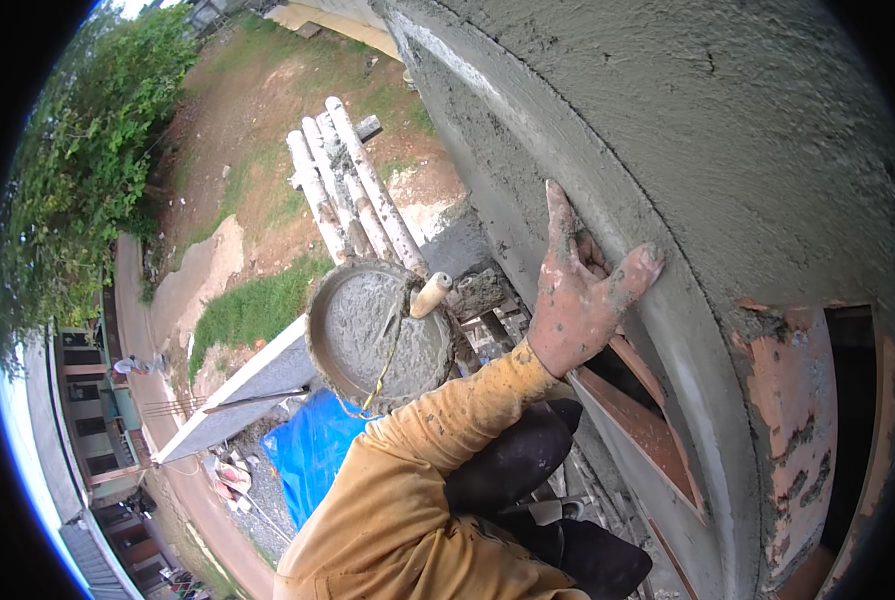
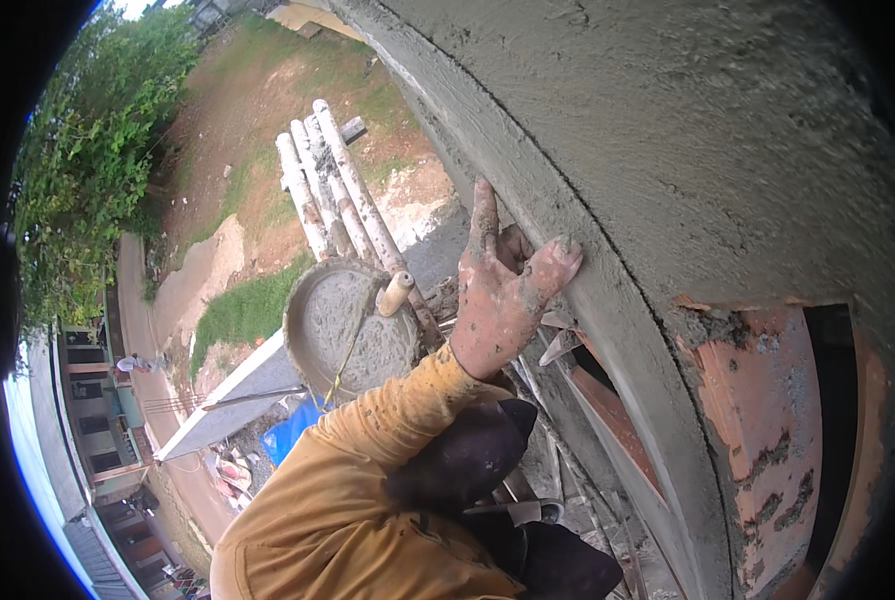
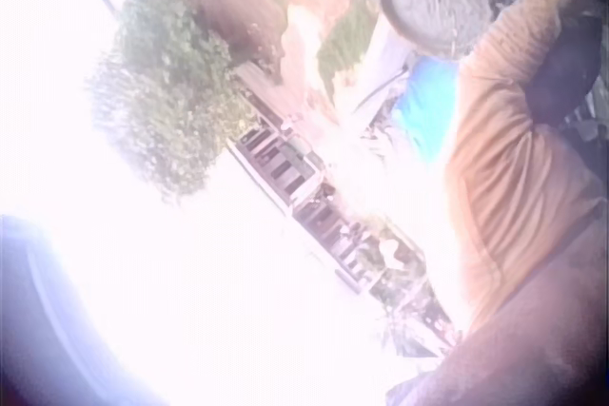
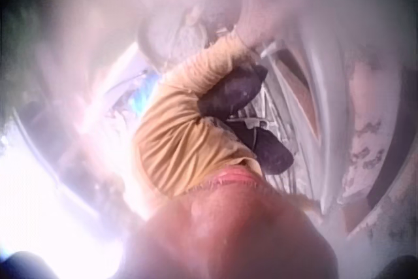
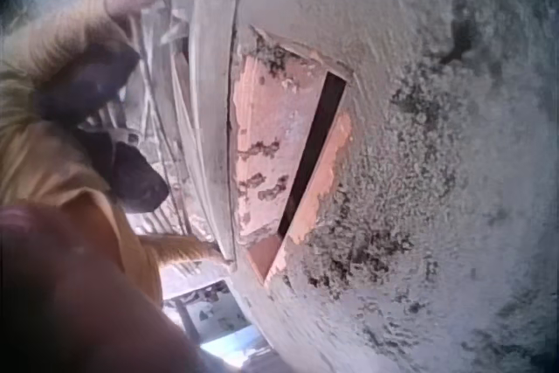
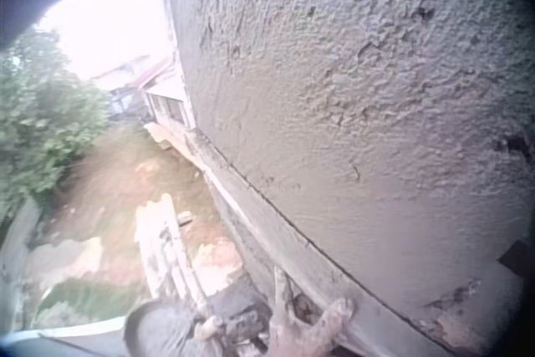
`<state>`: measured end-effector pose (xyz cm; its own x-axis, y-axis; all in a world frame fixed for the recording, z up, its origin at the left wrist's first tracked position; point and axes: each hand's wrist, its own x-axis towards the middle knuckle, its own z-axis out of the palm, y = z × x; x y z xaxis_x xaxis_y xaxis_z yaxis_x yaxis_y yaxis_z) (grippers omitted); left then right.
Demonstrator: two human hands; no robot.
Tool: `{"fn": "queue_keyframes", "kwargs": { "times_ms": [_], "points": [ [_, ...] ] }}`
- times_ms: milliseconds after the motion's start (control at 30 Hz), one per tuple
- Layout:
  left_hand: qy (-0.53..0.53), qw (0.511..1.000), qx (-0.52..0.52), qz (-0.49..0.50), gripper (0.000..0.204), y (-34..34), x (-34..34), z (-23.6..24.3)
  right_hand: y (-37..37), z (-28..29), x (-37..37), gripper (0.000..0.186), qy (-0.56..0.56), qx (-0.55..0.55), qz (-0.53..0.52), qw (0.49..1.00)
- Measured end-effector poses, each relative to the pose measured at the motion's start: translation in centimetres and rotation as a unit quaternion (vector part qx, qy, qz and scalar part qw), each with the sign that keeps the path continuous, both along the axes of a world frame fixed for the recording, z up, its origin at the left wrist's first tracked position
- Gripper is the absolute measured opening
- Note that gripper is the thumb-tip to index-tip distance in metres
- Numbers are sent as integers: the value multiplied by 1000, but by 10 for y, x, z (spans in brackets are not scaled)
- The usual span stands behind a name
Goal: The person scoops wet cement from a bucket with a trowel and applies it to a vertical wall surface. They repeatedly smooth and level the cement with the trowel, working on a section of the wall near a window opening.
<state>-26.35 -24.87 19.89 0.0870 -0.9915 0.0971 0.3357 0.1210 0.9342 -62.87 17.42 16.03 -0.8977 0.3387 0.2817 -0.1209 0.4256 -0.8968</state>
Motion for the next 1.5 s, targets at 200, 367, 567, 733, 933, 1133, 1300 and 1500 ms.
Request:
{"fn": "queue_keyframes", "kwargs": {
  "times_ms": [200,367,567,733,933,1133,1300,1500],
  "points": [
    [-141,989,-1,39,89,-73,62,-80,-24,-18,5,46,-6,-20,4,1000],
    [-37,989,116,87,87,-68,101,-79,-46,-38,8,46,-19,-27,34,999],
    [-42,998,55,7,98,2,19,-14,-22,-17,5,45,17,21,43,999],
    [-54,995,64,46,96,-32,64,-67,-31,-26,8,45,5,34,60,998],
    [-68,984,154,63,90,-91,119,-130,-47,-35,8,45,5,2,32,999],
    [-54,991,115,37,93,-33,49,-82,-15,-6,5,44,37,26,3,999],
    [-27,993,107,47,91,-38,53,-104,-8,-1,5,44,49,49,12,998],
    [-61,973,209,79,82,-92,106,-179,-40,-21,15,44,47,70,28,996]
  ]
}}
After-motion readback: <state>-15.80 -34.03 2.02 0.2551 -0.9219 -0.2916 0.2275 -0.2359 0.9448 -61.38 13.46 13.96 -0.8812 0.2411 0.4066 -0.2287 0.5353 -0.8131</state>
